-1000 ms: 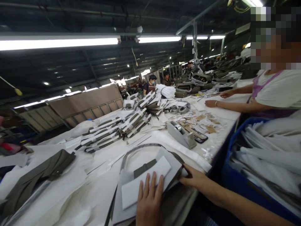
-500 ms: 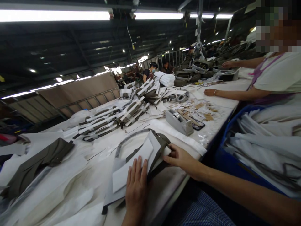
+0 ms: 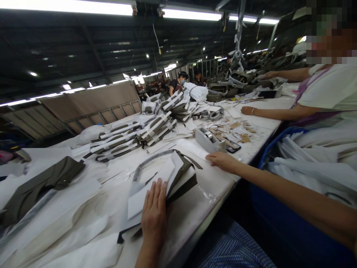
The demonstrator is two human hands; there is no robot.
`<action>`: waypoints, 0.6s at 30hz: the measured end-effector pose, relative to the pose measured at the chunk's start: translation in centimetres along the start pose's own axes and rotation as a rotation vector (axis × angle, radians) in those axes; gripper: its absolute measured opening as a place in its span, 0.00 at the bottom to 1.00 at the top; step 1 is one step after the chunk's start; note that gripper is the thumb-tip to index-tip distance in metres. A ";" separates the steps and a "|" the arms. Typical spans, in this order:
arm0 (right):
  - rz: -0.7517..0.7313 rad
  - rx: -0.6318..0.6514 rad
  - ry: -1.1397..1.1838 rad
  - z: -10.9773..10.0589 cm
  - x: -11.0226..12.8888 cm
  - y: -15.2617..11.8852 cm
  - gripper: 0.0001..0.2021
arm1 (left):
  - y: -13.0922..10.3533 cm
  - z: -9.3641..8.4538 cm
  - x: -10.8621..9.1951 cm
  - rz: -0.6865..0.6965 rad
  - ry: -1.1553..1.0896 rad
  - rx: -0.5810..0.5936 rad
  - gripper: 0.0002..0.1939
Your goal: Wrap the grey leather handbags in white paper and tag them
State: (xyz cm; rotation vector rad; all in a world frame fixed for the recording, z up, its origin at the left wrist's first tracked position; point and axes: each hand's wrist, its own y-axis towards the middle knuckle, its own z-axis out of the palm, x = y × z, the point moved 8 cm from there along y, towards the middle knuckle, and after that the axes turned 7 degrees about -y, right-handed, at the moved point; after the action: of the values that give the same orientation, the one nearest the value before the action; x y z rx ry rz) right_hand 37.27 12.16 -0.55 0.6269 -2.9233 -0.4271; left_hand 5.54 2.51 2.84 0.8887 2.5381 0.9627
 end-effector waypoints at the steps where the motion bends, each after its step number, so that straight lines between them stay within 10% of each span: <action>1: 0.010 0.010 -0.018 0.1 0.1 0.2 0.11 | 0.0 0.0 0.0 -0.002 -0.001 -0.001 0.33; 18: 0.185 -0.037 0.096 -4.1 1.6 1.7 0.10 | -0.2 0.3 0.2 0.003 0.005 0.003 0.34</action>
State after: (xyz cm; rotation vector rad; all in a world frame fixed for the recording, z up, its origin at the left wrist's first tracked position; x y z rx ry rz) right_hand 35.86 11.93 3.99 0.3579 -2.8415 -0.4159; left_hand 5.41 2.67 2.50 0.8920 2.5441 0.9635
